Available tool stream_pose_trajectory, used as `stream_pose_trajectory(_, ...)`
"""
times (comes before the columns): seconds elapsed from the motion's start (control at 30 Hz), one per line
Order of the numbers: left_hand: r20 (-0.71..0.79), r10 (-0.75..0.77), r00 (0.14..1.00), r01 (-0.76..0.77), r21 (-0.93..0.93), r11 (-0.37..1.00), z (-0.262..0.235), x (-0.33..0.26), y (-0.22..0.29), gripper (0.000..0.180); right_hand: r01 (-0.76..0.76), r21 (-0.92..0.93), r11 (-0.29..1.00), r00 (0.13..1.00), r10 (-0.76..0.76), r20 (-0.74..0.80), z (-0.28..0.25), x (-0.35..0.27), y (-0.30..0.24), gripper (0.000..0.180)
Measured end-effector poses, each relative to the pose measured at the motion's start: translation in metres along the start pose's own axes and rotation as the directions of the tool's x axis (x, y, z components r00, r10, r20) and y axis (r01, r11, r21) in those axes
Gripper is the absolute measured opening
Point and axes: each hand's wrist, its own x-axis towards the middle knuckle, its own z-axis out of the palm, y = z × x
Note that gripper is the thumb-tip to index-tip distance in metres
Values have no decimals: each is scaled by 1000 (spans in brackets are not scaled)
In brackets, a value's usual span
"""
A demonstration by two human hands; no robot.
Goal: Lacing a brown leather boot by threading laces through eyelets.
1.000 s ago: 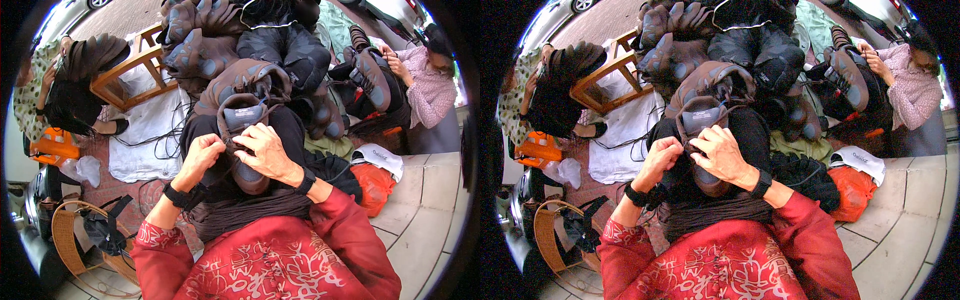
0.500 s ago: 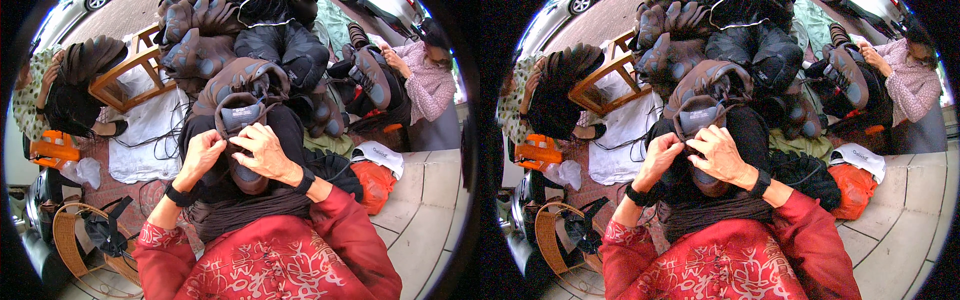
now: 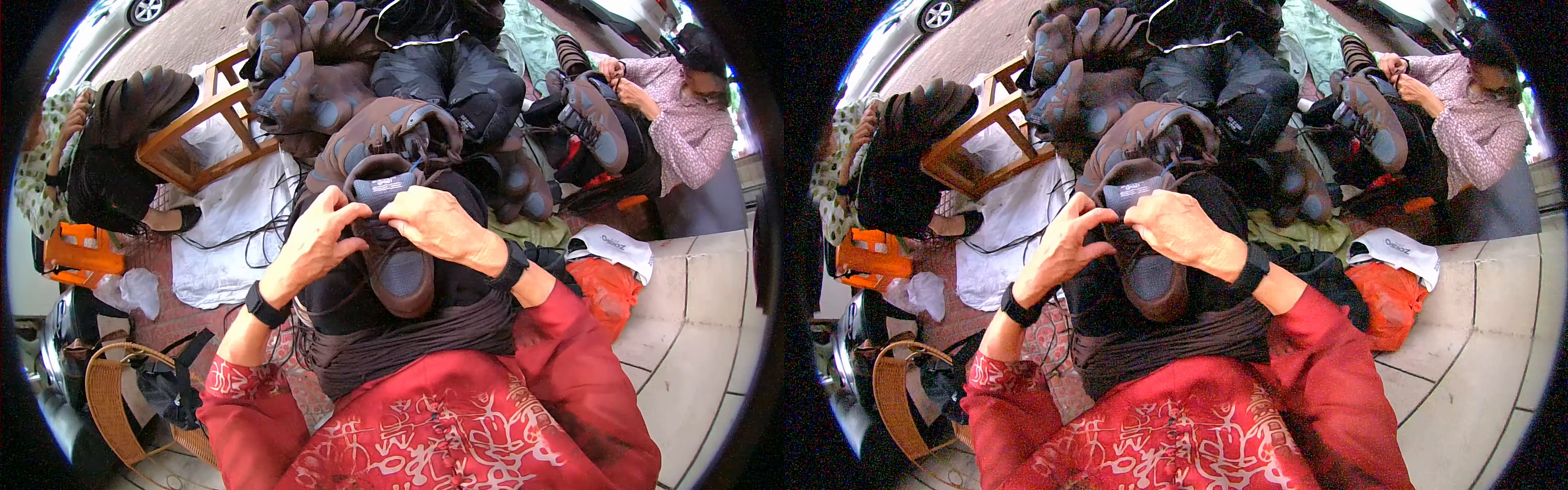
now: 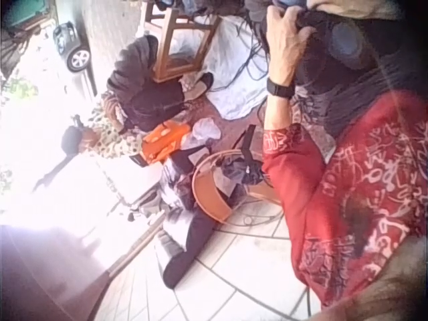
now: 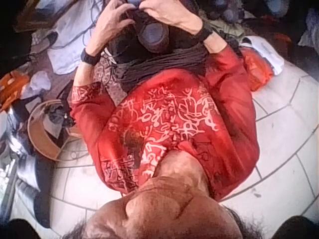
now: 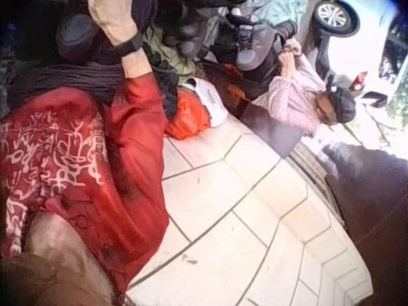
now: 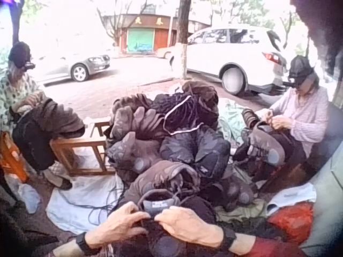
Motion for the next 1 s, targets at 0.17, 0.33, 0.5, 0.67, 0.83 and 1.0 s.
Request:
stream_pose_trajectory(0.17,91,133,987,-133,-6,991,-8,9,-14,42,-15,-149,989,997,26,73,2,8,0,11)
stream_pose_trajectory(0.33,77,178,981,-180,16,984,-6,7,-16,43,-18,-186,982,979,55,195,5,20,5,9)
stream_pose_trajectory(0.5,-44,288,957,-284,76,956,5,6,-27,36,92,-83,992,974,-72,216,3,26,10,9)
stream_pose_trajectory(0.67,-117,284,952,-279,61,958,12,6,-28,32,102,-44,994,984,-94,152,12,16,7,10)
stream_pose_trajectory(0.83,-49,239,970,-233,95,968,14,6,-21,36,350,-370,861,937,-320,141,7,17,7,9)
stream_pose_trajectory(1.0,-121,156,980,-133,179,975,19,-35,2,36,-287,-640,713,892,-45,-450,-135,-15,38,6)
